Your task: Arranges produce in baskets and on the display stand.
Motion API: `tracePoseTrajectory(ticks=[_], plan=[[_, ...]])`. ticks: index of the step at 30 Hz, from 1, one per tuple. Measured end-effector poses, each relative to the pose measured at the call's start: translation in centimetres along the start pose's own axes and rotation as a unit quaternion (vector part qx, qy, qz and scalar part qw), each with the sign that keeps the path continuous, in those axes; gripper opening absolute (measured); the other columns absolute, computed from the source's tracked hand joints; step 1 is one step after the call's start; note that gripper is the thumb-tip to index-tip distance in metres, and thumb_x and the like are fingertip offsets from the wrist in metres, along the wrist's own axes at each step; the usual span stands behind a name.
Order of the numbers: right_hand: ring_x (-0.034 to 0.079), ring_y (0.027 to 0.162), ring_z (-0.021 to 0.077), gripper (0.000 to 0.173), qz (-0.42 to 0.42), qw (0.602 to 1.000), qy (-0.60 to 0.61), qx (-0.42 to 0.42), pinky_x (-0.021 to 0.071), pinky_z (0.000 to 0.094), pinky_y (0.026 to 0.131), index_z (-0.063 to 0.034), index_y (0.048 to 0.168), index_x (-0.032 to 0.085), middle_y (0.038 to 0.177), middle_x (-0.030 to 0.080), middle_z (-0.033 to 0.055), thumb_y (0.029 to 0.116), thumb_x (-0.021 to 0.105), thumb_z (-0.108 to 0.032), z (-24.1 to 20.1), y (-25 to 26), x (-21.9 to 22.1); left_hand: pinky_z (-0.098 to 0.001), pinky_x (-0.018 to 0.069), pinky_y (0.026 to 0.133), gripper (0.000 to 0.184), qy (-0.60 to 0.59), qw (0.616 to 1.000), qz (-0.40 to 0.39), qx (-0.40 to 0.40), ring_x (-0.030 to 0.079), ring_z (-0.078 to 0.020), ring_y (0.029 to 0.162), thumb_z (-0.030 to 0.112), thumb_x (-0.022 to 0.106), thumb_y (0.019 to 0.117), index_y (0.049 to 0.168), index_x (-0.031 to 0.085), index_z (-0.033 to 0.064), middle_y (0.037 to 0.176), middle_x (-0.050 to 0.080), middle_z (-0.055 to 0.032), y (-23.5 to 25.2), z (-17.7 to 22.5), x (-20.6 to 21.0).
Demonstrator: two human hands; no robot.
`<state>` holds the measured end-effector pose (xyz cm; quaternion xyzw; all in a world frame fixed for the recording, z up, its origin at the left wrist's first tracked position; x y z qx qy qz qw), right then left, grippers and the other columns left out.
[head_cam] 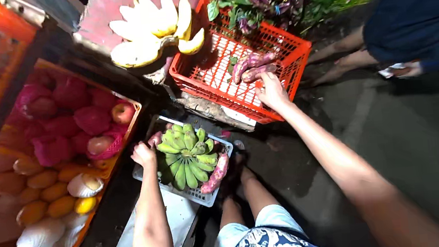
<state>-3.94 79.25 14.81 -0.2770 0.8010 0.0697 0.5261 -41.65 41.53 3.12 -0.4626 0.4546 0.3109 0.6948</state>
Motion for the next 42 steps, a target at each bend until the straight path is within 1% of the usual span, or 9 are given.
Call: tracePoseTrajectory(ticks=[5, 10, 16, 21, 26, 30, 34, 39, 42], plan=[[0.034, 0.143, 0.0543, 0.120, -0.119, 0.982, -0.143, -0.041, 0.0338, 0.0729, 0.109, -0.0135, 0.162, 0.029, 0.161, 0.030, 0.0285, 0.0596, 0.090, 0.004, 4.0, 10.5, 2.9, -0.0567, 0.0506, 0.098, 0.027, -0.205, 0.974, 0.093, 0.035, 0.065, -0.0385, 0.113, 0.022, 0.066, 0.0961, 0.111, 0.071, -0.0007, 0.117, 0.067, -0.0240, -2.9, 9.0, -4.8], [0.039, 0.142, 0.0522, 0.135, -0.173, 0.962, -0.177, -0.115, 0.0316, 0.0702, 0.113, -0.0159, 0.164, 0.022, 0.157, 0.036, 0.0282, 0.0518, 0.096, -0.003, 6.1, 15.0, 4.9, -0.0401, 0.0604, 0.082, 0.019, -0.305, 0.927, 0.115, 0.184, 0.070, -0.0214, 0.090, 0.020, 0.072, 0.0945, 0.104, 0.073, 0.0025, 0.104, 0.069, -0.0140, -4.7, 17.6, -7.7], [0.046, 0.134, 0.0538, 0.141, -0.218, 0.952, -0.184, -0.115, 0.0415, 0.0709, 0.104, -0.0197, 0.164, 0.021, 0.155, 0.038, 0.0308, 0.0476, 0.101, -0.024, 6.7, 15.8, 5.9, -0.0343, 0.0608, 0.082, 0.017, -0.358, 0.913, 0.076, 0.181, 0.070, -0.0143, 0.090, 0.021, 0.071, 0.0950, 0.103, 0.075, 0.0067, 0.102, 0.071, -0.0074, -6.7, 21.7, -7.2], [0.057, 0.124, 0.0479, 0.140, -0.219, 0.967, -0.120, -0.045, 0.0495, 0.0680, 0.095, -0.0158, 0.161, 0.024, 0.152, 0.044, 0.0265, 0.0468, 0.094, -0.056, 6.8, 14.5, 5.5, -0.0383, 0.0597, 0.088, 0.019, -0.308, 0.925, 0.099, 0.200, 0.070, -0.0174, 0.095, 0.022, 0.068, 0.0954, 0.101, 0.075, 0.0056, 0.101, 0.073, -0.0090, -11.8, 16.8, -5.0], [0.060, 0.124, 0.0420, 0.133, -0.152, 0.986, -0.060, -0.040, 0.0501, 0.0646, 0.097, -0.0134, 0.159, 0.027, 0.143, 0.055, 0.0233, 0.0516, 0.092, -0.057, 0.7, 10.1, -1.5, -0.0471, 0.0589, 0.090, 0.020, -0.333, 0.935, 0.114, 0.036, 0.071, -0.0254, 0.098, 0.018, 0.071, 0.0943, 0.104, 0.075, 0.0014, 0.105, 0.072, -0.0156, -16.3, 4.7, -3.1], [0.061, 0.118, 0.0463, 0.130, -0.147, 0.984, -0.006, -0.098, 0.0493, 0.0676, 0.095, -0.0093, 0.159, 0.028, 0.135, 0.058, 0.0283, 0.0543, 0.094, -0.048, -8.1, 2.8, -4.5, -0.0402, 0.0560, 0.093, 0.027, -0.512, 0.839, 0.109, -0.150, 0.068, -0.0230, 0.101, 0.012, 0.062, 0.1005, 0.117, 0.066, -0.0090, 0.112, 0.070, -0.0214, -20.7, -2.7, -0.6], [0.064, 0.111, 0.0457, 0.126, -0.235, 0.966, 0.010, -0.112, 0.0513, 0.0685, 0.088, -0.0120, 0.156, 0.027, 0.128, 0.061, 0.0274, 0.0555, 0.097, -0.041, -15.7, -7.7, -0.1, -0.0344, 0.0565, 0.082, 0.028, -0.640, 0.706, 0.092, -0.290, 0.065, -0.0191, 0.089, 0.005, 0.056, 0.1020, 0.126, 0.057, -0.0097, 0.107, 0.064, -0.0197, -26.0, -5.8, 4.3], [0.066, 0.107, 0.0443, 0.129, -0.291, 0.946, -0.050, -0.138, 0.0547, 0.0669, 0.082, -0.0164, 0.156, 0.031, 0.138, 0.056, 0.0251, 0.0510, 0.097, -0.050, -22.3, -16.4, 9.1, -0.0364, 0.0558, 0.084, 0.030, -0.668, 0.687, 0.057, -0.280, 0.065, -0.0221, 0.091, 0.003, 0.057, 0.1004, 0.127, 0.056, -0.0099, 0.108, 0.065, -0.0218, -30.3, -6.7, 8.6], [0.062, 0.113, 0.0487, 0.131, -0.270, 0.951, -0.059, -0.138, 0.0546, 0.0673, 0.084, -0.0125, 0.157, 0.029, 0.142, 0.050, 0.0286, 0.0513, 0.098, -0.048, -23.9, -19.3, 15.0, -0.0387, 0.0556, 0.093, 0.037, -0.661, 0.704, 0.012, -0.259, 0.065, -0.0250, 0.107, 0.008, 0.057, 0.1020, 0.135, 0.052, -0.0084, 0.125, 0.062, -0.0245, -31.5, -6.5, 9.6]])
Point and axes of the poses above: each hand's wrist, its own y-axis towards the middle knuckle, its own x-axis out of the palm, z = x × y, the point moved 8 cm from there along y, towards the middle knuckle
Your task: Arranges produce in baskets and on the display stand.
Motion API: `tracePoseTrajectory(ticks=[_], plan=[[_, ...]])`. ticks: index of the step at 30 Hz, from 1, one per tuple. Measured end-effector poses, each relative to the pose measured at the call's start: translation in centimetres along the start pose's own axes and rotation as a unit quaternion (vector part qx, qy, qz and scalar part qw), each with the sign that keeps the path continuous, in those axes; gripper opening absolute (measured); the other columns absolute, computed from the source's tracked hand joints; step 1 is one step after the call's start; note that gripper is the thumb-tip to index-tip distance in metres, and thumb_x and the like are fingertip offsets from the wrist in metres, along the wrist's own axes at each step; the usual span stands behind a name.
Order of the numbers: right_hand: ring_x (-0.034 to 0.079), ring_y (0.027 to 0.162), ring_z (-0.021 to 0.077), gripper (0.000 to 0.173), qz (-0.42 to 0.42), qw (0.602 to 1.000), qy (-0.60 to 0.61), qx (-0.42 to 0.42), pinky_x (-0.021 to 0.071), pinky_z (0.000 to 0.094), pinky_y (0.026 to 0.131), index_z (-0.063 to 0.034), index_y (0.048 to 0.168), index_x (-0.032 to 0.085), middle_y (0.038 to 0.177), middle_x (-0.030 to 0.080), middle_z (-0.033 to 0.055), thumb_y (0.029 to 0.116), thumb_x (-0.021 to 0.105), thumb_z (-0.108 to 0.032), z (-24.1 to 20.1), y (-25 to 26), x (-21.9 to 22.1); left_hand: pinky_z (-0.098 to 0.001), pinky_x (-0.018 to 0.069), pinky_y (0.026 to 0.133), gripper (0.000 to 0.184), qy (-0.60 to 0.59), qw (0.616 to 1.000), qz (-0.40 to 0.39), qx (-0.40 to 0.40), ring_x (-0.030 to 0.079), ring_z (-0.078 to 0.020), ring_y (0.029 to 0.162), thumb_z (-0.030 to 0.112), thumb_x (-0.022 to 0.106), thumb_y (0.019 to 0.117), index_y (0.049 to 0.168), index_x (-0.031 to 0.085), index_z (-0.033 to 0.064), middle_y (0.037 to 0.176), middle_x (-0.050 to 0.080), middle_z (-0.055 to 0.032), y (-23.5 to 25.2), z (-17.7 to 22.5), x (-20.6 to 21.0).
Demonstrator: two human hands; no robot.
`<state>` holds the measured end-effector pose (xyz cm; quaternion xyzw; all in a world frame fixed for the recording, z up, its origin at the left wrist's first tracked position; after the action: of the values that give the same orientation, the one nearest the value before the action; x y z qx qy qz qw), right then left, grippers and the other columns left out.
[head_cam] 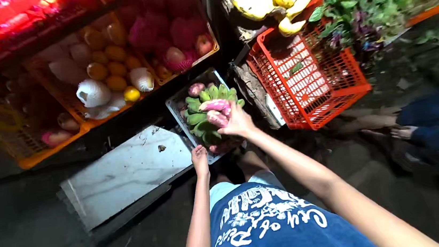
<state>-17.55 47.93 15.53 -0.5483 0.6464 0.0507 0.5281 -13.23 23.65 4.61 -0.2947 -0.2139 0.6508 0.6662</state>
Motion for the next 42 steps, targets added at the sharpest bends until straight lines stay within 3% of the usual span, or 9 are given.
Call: tracePoseTrajectory(ticks=[6, 12, 15, 19, 24, 27, 31, 36, 42], plan=[[0.043, 0.140, 0.0449, 0.084, 0.008, 0.995, -0.066, -0.072, 0.0370, 0.0663, 0.110, -0.0087, 0.156, 0.040, 0.153, 0.044, 0.0250, 0.0851, 0.076, -0.036, -0.8, 2.0, 2.7, -0.0443, 0.0459, 0.111, 0.054, 0.086, 0.979, -0.181, 0.048, 0.055, -0.0272, 0.135, 0.020, 0.054, 0.1064, 0.154, 0.038, -0.0008, 0.148, 0.054, -0.0210, 0.5, 2.9, 4.8], [0.048, 0.138, 0.0435, 0.046, 0.324, 0.924, -0.116, -0.167, 0.0391, 0.0604, 0.113, -0.0015, 0.140, 0.058, 0.144, 0.055, 0.0249, 0.0988, 0.061, -0.021, 1.6, 6.4, -16.6, -0.0435, 0.0401, 0.119, 0.057, 0.190, 0.944, -0.257, 0.077, 0.050, -0.0271, 0.141, 0.025, 0.057, 0.1059, 0.153, 0.040, -0.0014, 0.152, 0.050, -0.0208, 4.2, 3.8, 9.6], [0.048, 0.137, 0.0453, 0.051, 0.402, 0.901, -0.082, -0.143, 0.0401, 0.0613, 0.112, -0.0031, 0.145, 0.053, 0.147, 0.052, 0.0245, 0.0985, 0.063, -0.022, 4.4, 12.1, -25.0, -0.0459, 0.0499, 0.107, 0.040, 0.242, 0.936, -0.232, 0.106, 0.064, -0.0284, 0.122, 0.021, 0.059, 0.1044, 0.137, 0.058, -0.0028, 0.132, 0.064, -0.0221, 4.8, 6.9, 12.1], [0.050, 0.136, 0.0426, 0.063, 0.318, 0.942, -0.009, -0.106, 0.0418, 0.0588, 0.111, -0.0014, 0.148, 0.049, 0.145, 0.053, 0.0248, 0.0972, 0.068, -0.035, 4.9, 19.6, -32.0, -0.0444, 0.0545, 0.101, 0.031, 0.265, 0.926, -0.192, 0.190, 0.069, -0.0247, 0.110, 0.017, 0.061, 0.1027, 0.128, 0.065, -0.0014, 0.119, 0.071, -0.0184, 4.9, 13.2, 17.1], [0.056, 0.131, 0.0399, 0.050, 0.210, 0.960, 0.084, -0.164, 0.0437, 0.0571, 0.111, 0.0004, 0.141, 0.056, 0.138, 0.058, 0.0250, 0.1003, 0.064, -0.027, 6.1, 23.9, -32.9, -0.0412, 0.0540, 0.103, 0.031, 0.289, 0.892, -0.192, 0.290, 0.068, -0.0226, 0.114, 0.017, 0.057, 0.1045, 0.128, 0.065, -0.0013, 0.123, 0.070, -0.0170, 4.9, 22.0, 26.4], [0.068, 0.111, 0.0288, 0.040, 0.191, 0.916, 0.309, -0.168, 0.0530, 0.0458, 0.100, 0.0032, 0.130, 0.064, 0.122, 0.068, 0.0217, 0.1018, 0.063, -0.026, 8.6, 23.1, -34.5, -0.0406, 0.0538, 0.103, 0.029, 0.274, 0.879, -0.187, 0.342, 0.069, -0.0203, 0.113, 0.016, 0.056, 0.1045, 0.125, 0.067, -0.0007, 0.120, 0.072, -0.0148, 5.1, 25.8, 31.3], [0.068, 0.108, 0.0194, 0.038, 0.116, 0.834, 0.506, -0.186, 0.0563, 0.0399, 0.097, 0.0017, 0.131, 0.063, 0.121, 0.070, 0.0156, 0.1041, 0.059, -0.024, 9.9, 19.6, -35.8, -0.0376, 0.0560, 0.100, 0.027, 0.219, 0.885, -0.195, 0.360, 0.070, -0.0176, 0.109, 0.016, 0.055, 0.1043, 0.121, 0.069, -0.0003, 0.116, 0.073, -0.0128, 3.5, 28.7, 35.4], [0.068, 0.104, 0.0046, 0.035, 0.181, 0.824, 0.364, -0.395, 0.0569, 0.0237, 0.093, -0.0014, 0.135, 0.062, 0.122, 0.070, 0.0065, 0.1019, 0.060, -0.015, 0.0, 11.4, -41.1, -0.0372, 0.0552, 0.102, 0.030, 0.213, 0.887, -0.217, 0.347, 0.069, -0.0180, 0.112, 0.017, 0.055, 0.1042, 0.124, 0.068, -0.0009, 0.120, 0.072, -0.0136, 1.9, 27.7, 35.7], [0.068, 0.111, 0.0227, 0.042, 0.296, 0.676, 0.192, -0.647, 0.0557, 0.0360, 0.098, 0.0044, 0.125, 0.068, 0.116, 0.071, 0.0190, 0.0953, 0.071, -0.025, -16.5, 3.9, -41.9, -0.0387, 0.0550, 0.101, 0.030, 0.218, 0.904, -0.168, 0.326, 0.070, -0.0194, 0.109, 0.019, 0.057, 0.1032, 0.124, 0.068, -0.0001, 0.118, 0.072, -0.0149, -0.3, 26.9, 29.2]])
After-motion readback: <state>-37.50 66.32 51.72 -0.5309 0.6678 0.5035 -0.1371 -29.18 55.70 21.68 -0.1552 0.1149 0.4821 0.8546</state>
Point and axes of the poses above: each hand's wrist, its own y-axis towards the middle knuckle, its own x-axis out of the palm, z = x × y, the point moved 8 cm from there along y, towards the middle knuckle
